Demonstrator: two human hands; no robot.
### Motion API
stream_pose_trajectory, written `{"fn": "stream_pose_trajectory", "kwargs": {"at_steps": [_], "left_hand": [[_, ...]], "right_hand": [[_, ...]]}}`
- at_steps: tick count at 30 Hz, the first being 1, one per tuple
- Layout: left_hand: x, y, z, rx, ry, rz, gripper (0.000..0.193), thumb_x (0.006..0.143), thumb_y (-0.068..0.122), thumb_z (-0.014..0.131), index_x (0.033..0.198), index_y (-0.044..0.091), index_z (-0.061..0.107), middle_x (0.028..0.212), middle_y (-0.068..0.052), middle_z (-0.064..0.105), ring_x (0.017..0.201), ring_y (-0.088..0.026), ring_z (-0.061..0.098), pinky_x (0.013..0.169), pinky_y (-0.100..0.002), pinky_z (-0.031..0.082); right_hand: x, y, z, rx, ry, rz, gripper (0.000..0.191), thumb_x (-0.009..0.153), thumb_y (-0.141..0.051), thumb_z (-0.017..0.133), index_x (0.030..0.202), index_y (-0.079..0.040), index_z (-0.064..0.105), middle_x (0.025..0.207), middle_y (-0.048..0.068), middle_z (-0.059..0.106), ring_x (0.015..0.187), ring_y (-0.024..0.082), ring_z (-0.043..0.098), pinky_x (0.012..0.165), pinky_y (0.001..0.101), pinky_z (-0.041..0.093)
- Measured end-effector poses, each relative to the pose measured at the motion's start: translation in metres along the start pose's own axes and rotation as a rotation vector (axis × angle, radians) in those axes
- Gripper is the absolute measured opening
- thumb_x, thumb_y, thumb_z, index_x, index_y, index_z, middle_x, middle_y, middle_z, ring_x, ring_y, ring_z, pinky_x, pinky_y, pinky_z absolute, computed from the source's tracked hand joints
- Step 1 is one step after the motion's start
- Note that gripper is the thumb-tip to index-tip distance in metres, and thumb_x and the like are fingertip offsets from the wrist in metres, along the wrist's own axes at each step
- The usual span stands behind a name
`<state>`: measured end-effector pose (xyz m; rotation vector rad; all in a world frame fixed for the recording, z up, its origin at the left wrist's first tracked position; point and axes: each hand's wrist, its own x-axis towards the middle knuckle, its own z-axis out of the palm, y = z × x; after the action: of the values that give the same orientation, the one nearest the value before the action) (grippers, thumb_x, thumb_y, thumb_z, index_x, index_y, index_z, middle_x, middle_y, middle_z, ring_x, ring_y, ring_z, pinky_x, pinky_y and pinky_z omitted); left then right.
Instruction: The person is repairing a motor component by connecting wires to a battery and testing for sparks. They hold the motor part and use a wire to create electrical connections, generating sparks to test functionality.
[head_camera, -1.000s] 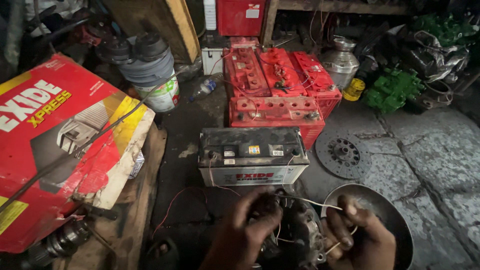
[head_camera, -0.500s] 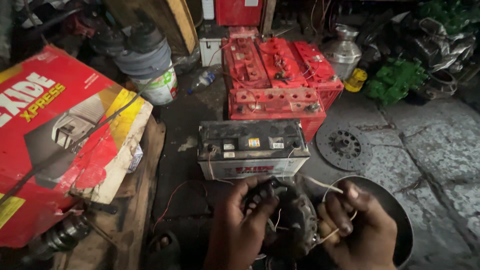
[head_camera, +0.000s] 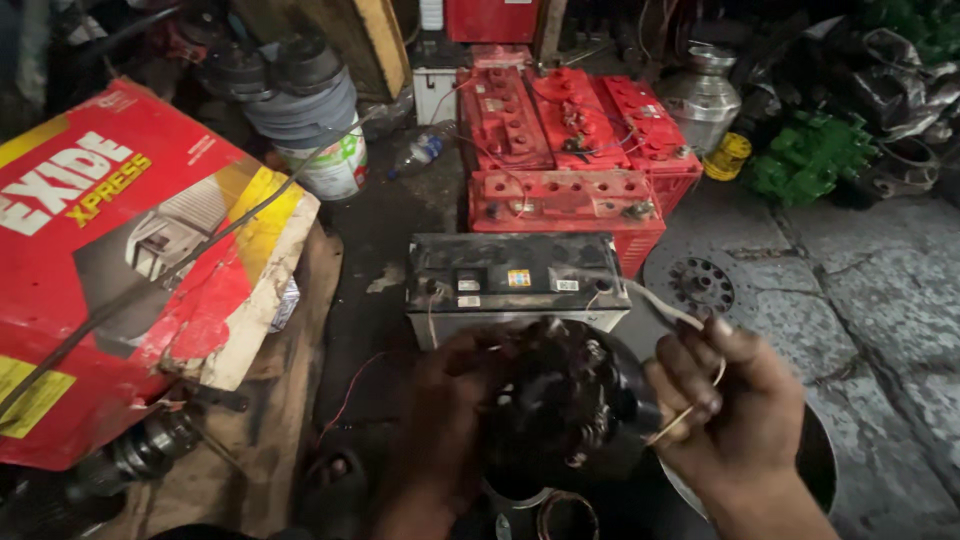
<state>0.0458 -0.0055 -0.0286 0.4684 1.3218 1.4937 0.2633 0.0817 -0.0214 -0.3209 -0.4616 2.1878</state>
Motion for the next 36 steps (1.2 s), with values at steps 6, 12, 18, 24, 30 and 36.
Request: {"fn": "stream_pose_trajectory", "kwargs": {"at_steps": [6,12,18,24,30,36], "left_hand": [[-0.006,-0.006,0.013,-0.152,-0.119,0.046,0.026,0.085,0.010,0.071,0.111,0.008,0.076,0.105,-0.003,0.079,0.098,-0.014,0.071,0.089,-0.030,0.054],[-0.011,-0.002,0.018,-0.225,-0.115,-0.019,0.050,0.080,0.008,0.074,0.129,0.010,0.064,0.106,-0.008,0.076,0.094,-0.016,0.071,0.080,-0.031,0.055],[-0.006,-0.002,0.020,-0.182,-0.142,0.040,0.053,0.081,0.010,0.073,0.131,0.013,0.058,0.103,-0.008,0.078,0.087,-0.015,0.068,0.073,-0.029,0.051],[-0.009,-0.003,0.018,-0.219,-0.114,-0.049,0.043,0.081,0.004,0.073,0.123,0.007,0.062,0.096,-0.012,0.079,0.086,-0.016,0.074,0.074,-0.030,0.057],[-0.010,-0.003,0.015,-0.217,-0.207,0.054,0.037,0.083,0.000,0.071,0.119,0.004,0.067,0.092,-0.011,0.078,0.083,-0.016,0.072,0.074,-0.030,0.057],[-0.019,0.003,0.011,-0.127,-0.123,-0.035,0.027,0.081,0.000,0.072,0.108,0.003,0.069,0.090,-0.008,0.079,0.084,-0.014,0.074,0.077,-0.027,0.057]], "right_hand": [[-0.002,0.035,0.014,-0.199,0.471,-0.095,0.020,0.090,-0.026,0.063,0.078,-0.014,0.054,0.065,-0.002,0.053,0.059,0.016,0.058,0.060,0.0347,0.052],[-0.006,0.029,0.033,-0.271,0.651,-0.180,0.017,0.086,-0.022,0.059,0.074,-0.015,0.049,0.071,0.000,0.059,0.067,0.020,0.065,0.068,0.0405,0.055],[-0.003,0.013,0.008,-0.236,0.279,-0.136,0.021,0.090,-0.022,0.062,0.076,-0.014,0.050,0.066,0.001,0.054,0.061,0.020,0.060,0.060,0.0376,0.051],[-0.002,-0.008,-0.012,-0.257,0.126,-0.125,0.022,0.094,-0.022,0.058,0.078,-0.014,0.044,0.059,0.001,0.040,0.056,0.016,0.041,0.053,0.0298,0.036],[-0.008,-0.017,-0.003,-0.269,0.027,-0.001,0.023,0.092,-0.020,0.057,0.076,-0.014,0.042,0.055,0.000,0.033,0.057,0.018,0.036,0.055,0.0341,0.033],[-0.010,-0.018,-0.002,-0.300,0.071,0.006,0.025,0.093,-0.019,0.056,0.075,-0.016,0.039,0.056,-0.001,0.032,0.057,0.016,0.034,0.054,0.0315,0.032]]}}
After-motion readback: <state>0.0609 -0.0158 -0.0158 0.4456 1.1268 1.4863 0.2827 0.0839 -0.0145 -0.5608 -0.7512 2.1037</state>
